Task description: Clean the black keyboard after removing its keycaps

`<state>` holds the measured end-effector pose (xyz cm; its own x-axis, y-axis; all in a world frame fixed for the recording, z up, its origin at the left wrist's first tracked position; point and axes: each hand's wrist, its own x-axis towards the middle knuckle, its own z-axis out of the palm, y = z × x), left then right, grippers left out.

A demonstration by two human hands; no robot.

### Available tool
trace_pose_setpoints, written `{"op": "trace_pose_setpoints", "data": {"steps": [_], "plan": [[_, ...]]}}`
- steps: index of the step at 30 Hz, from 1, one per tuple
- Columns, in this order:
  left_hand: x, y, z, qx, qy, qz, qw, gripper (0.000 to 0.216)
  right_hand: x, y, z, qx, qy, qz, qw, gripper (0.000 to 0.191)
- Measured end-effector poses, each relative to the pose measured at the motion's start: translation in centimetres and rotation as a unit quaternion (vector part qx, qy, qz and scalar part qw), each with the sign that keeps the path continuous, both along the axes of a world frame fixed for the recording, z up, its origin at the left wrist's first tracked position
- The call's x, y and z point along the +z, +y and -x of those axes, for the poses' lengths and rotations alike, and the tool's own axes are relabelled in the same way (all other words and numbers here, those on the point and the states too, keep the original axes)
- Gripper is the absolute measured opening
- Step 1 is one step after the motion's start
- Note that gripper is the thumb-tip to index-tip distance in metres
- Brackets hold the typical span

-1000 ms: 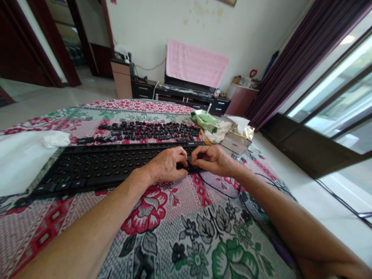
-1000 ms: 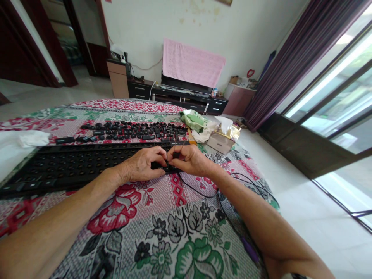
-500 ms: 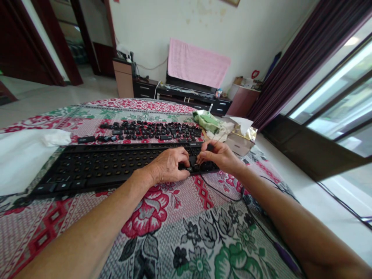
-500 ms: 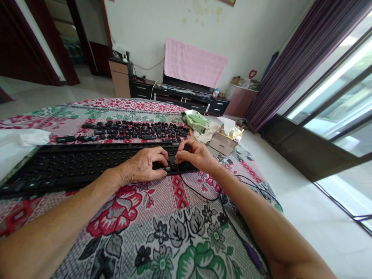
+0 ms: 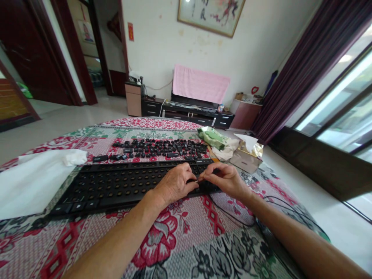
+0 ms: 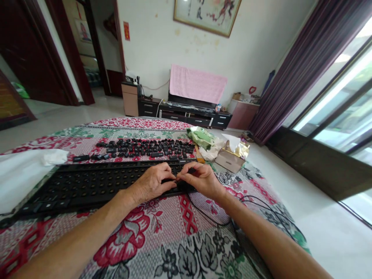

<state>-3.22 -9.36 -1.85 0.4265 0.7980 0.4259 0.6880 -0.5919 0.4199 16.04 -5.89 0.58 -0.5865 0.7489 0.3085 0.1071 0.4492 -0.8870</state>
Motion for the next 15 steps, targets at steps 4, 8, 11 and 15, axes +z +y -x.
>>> {"op": "trace_pose_setpoints", "data": {"steps": [4, 8, 11, 15], "plan": [[0.1, -0.2, -0.1, 0.007, 0.037, -0.010, 0.999, 0.025, 0.8, -0.7, 0.0, -0.013, -0.009, -0.098, 0.995, 0.006], [0.6, -0.3, 0.0, 0.020, 0.067, -0.007, 0.998, 0.020, -0.4, -0.1, 0.6, -0.082, 0.102, 0.044, 0.990, 0.017], [1.4, -0.3, 0.2, 0.038, 0.107, 0.019, 0.993, 0.019, -1.6, 0.5, 0.9, -0.097, 0.100, 0.093, 0.986, 0.022], [2.3, -0.6, 0.5, 0.051, 0.148, 0.032, 0.987, 0.020, -2.0, 0.8, 1.0, -0.094, 0.069, 0.109, 0.987, 0.022]]}}
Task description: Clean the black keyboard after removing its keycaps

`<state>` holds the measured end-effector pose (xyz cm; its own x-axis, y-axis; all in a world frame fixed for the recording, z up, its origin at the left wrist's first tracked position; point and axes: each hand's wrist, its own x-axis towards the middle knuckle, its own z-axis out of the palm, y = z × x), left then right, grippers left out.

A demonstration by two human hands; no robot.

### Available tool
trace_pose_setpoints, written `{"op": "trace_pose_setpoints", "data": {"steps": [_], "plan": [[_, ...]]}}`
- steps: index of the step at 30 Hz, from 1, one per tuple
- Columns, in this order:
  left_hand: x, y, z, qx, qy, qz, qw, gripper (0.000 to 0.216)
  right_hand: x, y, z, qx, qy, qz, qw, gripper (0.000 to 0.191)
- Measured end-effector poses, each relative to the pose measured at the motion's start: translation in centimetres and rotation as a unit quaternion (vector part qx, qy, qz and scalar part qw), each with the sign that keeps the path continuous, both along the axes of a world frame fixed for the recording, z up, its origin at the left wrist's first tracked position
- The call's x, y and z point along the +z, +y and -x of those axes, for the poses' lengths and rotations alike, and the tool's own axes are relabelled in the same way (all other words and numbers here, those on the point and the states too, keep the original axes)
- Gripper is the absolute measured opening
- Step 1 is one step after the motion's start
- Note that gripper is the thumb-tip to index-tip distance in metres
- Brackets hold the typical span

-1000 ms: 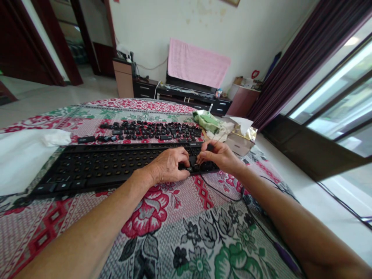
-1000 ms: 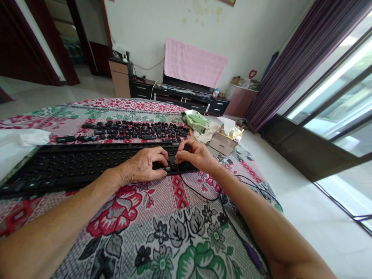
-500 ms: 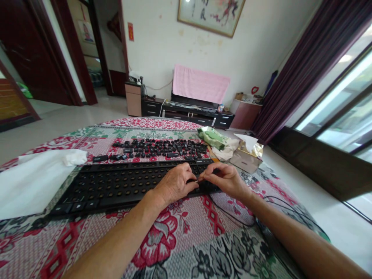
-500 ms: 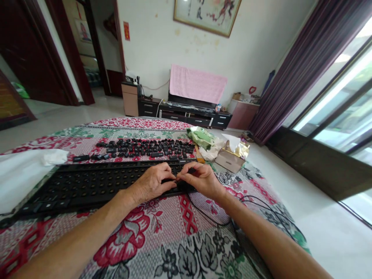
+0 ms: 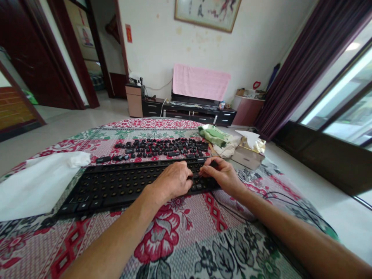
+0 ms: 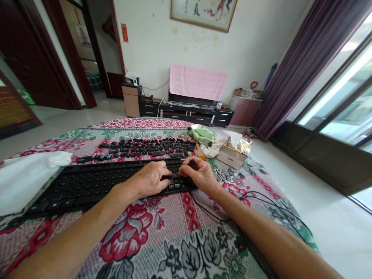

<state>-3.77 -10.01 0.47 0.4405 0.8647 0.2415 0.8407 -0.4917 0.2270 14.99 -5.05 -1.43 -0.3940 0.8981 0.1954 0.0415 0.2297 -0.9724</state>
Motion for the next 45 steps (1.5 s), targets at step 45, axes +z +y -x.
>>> {"op": "trace_pose_setpoints", "data": {"steps": [45], "plan": [[-0.2, 6.7, 2.8, 0.109, 0.000, 0.024, 0.994, 0.030, 0.4, 0.2, 0.0, 0.052, 0.024, 0.047, 0.997, 0.024]]}}
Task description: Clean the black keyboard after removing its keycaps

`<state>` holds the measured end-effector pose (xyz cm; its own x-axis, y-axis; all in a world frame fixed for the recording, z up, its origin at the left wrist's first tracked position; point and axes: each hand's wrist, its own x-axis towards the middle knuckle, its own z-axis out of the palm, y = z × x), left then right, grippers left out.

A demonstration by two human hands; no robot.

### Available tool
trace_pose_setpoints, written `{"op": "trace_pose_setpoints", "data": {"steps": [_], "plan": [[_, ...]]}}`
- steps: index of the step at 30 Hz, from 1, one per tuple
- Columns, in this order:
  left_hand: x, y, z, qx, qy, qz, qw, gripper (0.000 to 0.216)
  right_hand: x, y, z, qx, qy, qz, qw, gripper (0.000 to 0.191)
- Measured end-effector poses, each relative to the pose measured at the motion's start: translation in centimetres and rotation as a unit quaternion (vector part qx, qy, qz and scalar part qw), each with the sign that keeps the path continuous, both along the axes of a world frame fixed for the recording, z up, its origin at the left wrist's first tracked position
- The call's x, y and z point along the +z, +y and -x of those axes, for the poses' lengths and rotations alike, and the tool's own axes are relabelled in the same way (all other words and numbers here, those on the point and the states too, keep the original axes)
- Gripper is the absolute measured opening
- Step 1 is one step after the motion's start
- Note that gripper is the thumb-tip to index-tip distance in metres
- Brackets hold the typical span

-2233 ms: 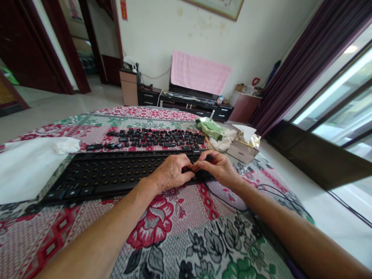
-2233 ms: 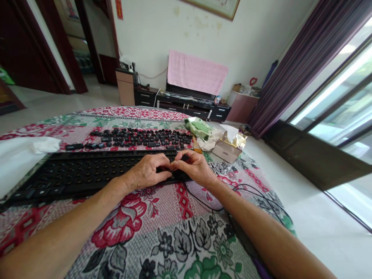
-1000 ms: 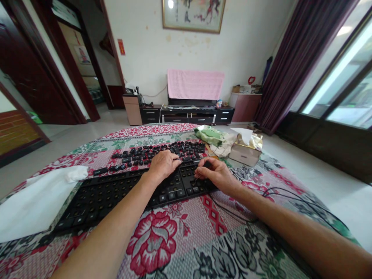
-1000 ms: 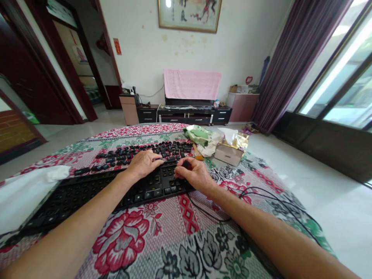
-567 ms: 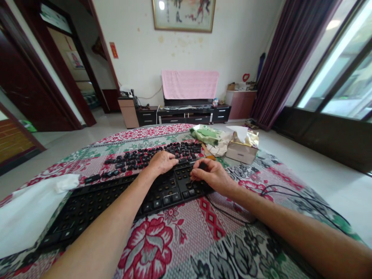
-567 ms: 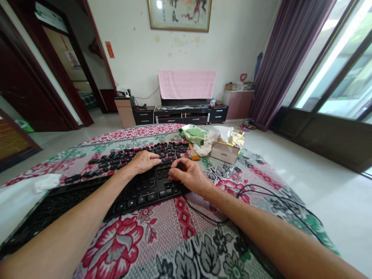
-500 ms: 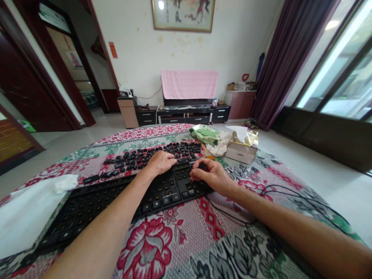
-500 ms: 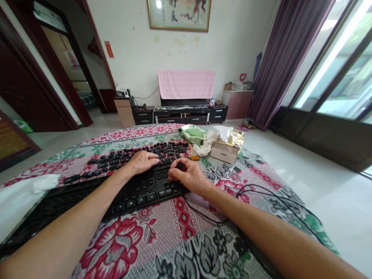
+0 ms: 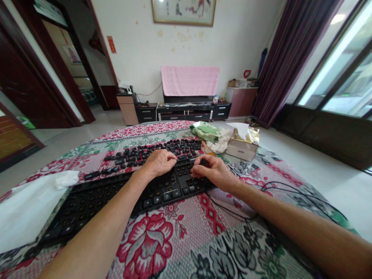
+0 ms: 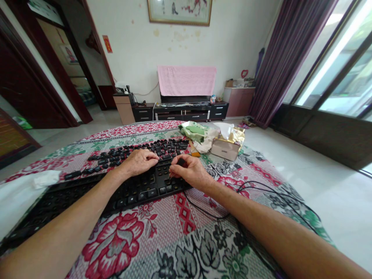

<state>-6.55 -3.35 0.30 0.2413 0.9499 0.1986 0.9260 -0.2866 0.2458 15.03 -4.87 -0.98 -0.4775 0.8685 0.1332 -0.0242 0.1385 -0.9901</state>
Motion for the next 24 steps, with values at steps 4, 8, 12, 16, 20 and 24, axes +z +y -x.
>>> {"op": "trace_pose_setpoints", "data": {"steps": [4, 8, 12, 16, 20, 24], "plan": [[0.3, -1.6, 0.4, -0.030, 0.043, 0.005, 0.999, 0.033, 0.6, 0.0, -0.5, 0.059, -0.015, -0.010, 0.998, 0.022], [-0.3, -2.5, 0.4, -0.029, 0.044, -0.008, 0.999, 0.034, 0.8, 0.0, -0.9, 0.089, -0.049, -0.030, 0.994, 0.021], [-0.6, -2.6, 0.3, -0.036, 0.056, -0.012, 0.998, 0.031, 1.0, -0.1, -0.8, 0.068, -0.062, -0.042, 0.995, 0.023], [-0.7, -2.6, 0.3, -0.043, 0.056, -0.010, 0.997, 0.031, 1.6, -0.3, -0.5, 0.033, -0.108, -0.055, 0.992, 0.022], [-0.5, -2.7, 0.2, -0.040, 0.063, -0.001, 0.997, 0.031, 2.5, -0.8, 0.0, -0.017, -0.131, -0.056, 0.990, 0.023], [-0.2, -2.9, 0.2, -0.039, 0.061, 0.011, 0.997, 0.033, 3.2, -1.7, 0.6, -0.070, -0.150, -0.065, 0.984, 0.020]]}}
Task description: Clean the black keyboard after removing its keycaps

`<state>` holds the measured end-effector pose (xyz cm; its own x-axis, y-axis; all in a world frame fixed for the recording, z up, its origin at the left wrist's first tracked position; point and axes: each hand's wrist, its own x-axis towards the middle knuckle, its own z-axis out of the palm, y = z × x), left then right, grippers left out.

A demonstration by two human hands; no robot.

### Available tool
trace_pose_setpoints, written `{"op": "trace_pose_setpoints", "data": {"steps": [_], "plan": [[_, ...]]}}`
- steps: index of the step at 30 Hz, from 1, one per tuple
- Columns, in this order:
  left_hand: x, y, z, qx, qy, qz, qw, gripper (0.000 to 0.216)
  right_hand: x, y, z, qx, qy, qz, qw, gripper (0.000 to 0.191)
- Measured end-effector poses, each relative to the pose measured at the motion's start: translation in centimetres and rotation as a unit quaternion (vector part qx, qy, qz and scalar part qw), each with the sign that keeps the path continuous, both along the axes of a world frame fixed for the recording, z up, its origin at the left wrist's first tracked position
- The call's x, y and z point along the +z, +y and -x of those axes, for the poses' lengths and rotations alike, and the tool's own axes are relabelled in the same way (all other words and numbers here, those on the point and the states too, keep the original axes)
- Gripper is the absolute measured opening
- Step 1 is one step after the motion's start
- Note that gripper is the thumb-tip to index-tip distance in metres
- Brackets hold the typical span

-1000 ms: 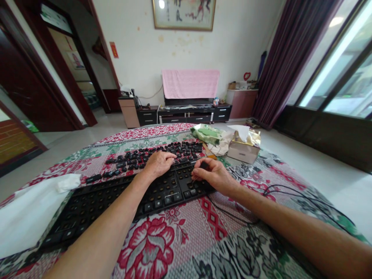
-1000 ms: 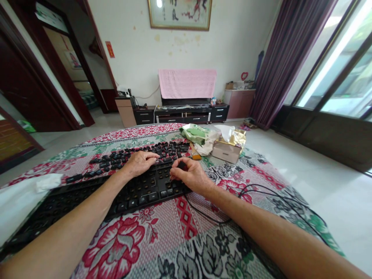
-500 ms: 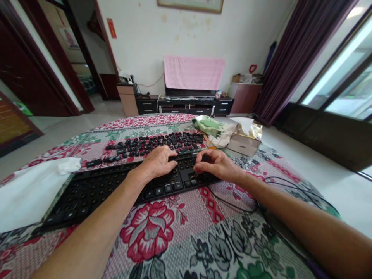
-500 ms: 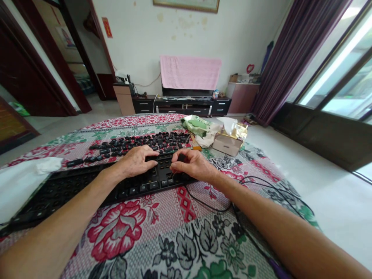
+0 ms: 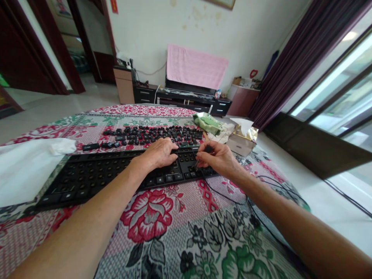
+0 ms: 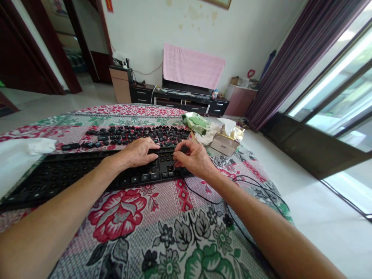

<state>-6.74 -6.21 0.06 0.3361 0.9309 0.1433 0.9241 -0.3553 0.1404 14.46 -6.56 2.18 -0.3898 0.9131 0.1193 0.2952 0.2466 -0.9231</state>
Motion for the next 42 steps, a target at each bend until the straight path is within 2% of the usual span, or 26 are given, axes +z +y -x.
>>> {"op": "trace_pose_setpoints", "data": {"steps": [6, 14, 21, 25, 27, 32, 38, 42], "plan": [[-0.1, 0.0, 0.1, 0.010, -0.029, 0.003, 1.000, 0.035, 0.1, -1.2, 0.4, -0.032, -0.020, -0.011, 0.999, 0.016], [0.0, -0.1, 0.2, 0.005, -0.017, 0.003, 1.000, 0.034, -0.9, -1.4, 0.2, -0.062, -0.015, -0.005, 0.998, 0.017], [-0.2, 0.2, 0.3, -0.007, -0.014, -0.006, 1.000, 0.034, -1.5, -0.5, -0.7, -0.005, 0.008, 0.004, 1.000, 0.021], [-0.3, 0.4, 0.4, -0.009, -0.025, -0.004, 1.000, 0.033, -1.2, -0.4, -1.4, 0.067, -0.007, 0.007, 0.998, 0.020], [-0.3, 0.4, 0.3, -0.010, -0.025, -0.005, 1.000, 0.032, -1.0, -0.5, -1.7, 0.101, -0.031, -0.007, 0.994, 0.020], [-0.2, 0.3, 0.3, -0.009, -0.020, -0.007, 1.000, 0.031, 0.0, -0.6, -2.0, 0.159, -0.113, -0.098, 0.976, 0.017], [-0.4, 0.5, 0.3, -0.004, -0.011, -0.008, 1.000, 0.032, 0.5, 0.1, -1.8, 0.253, -0.127, -0.083, 0.955, 0.018], [-0.4, 0.5, 0.3, -0.004, -0.012, -0.007, 1.000, 0.032, 0.7, 0.3, -1.3, 0.267, -0.146, -0.098, 0.947, 0.016]]}}
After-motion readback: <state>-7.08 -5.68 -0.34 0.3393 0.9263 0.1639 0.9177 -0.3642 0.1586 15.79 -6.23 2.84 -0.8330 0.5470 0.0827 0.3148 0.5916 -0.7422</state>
